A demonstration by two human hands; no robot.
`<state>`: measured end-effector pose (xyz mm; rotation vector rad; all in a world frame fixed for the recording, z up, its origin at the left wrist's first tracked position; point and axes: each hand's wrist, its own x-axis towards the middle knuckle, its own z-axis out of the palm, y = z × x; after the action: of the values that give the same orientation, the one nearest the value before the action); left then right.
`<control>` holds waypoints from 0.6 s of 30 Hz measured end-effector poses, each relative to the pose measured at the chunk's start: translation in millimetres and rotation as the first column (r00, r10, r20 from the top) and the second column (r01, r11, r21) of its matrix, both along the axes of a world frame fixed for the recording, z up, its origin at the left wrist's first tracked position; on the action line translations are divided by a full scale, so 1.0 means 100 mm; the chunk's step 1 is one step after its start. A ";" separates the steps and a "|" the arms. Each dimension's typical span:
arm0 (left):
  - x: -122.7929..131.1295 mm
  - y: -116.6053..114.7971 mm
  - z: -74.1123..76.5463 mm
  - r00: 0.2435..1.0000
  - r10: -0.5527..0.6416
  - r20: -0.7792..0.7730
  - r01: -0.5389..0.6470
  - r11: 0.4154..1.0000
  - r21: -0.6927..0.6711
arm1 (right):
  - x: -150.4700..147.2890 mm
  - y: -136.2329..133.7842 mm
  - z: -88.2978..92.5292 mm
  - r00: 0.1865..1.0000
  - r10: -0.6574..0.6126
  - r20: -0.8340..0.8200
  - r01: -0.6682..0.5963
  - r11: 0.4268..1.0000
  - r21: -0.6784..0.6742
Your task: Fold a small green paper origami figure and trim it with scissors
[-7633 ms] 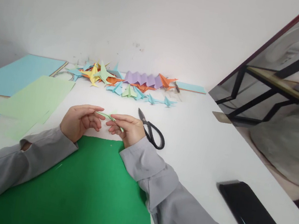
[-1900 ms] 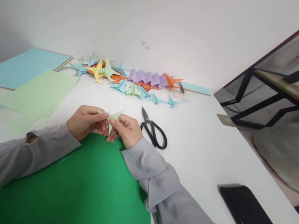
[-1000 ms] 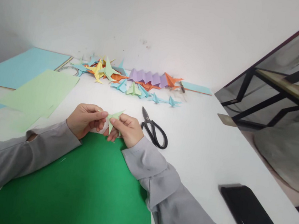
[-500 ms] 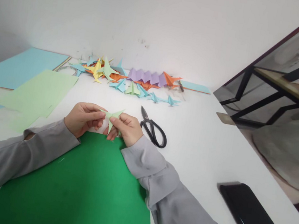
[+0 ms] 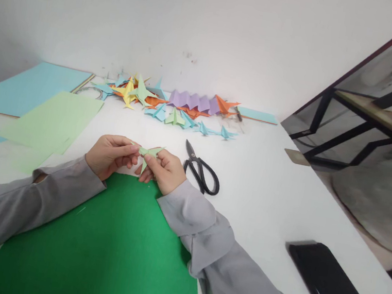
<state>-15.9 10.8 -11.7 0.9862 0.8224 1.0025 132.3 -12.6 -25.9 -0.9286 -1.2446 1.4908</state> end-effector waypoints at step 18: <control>-0.01 0.00 0.02 0.999 -0.042 -0.009 0.042 0.999 0.021 | 0.03 0.03 -0.04 0.998 0.032 -0.059 -0.032 0.999 0.010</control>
<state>-17.2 10.6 -9.4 1.0227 0.7970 0.9732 135.2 -9.6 -30.2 -0.8560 -1.2275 1.5256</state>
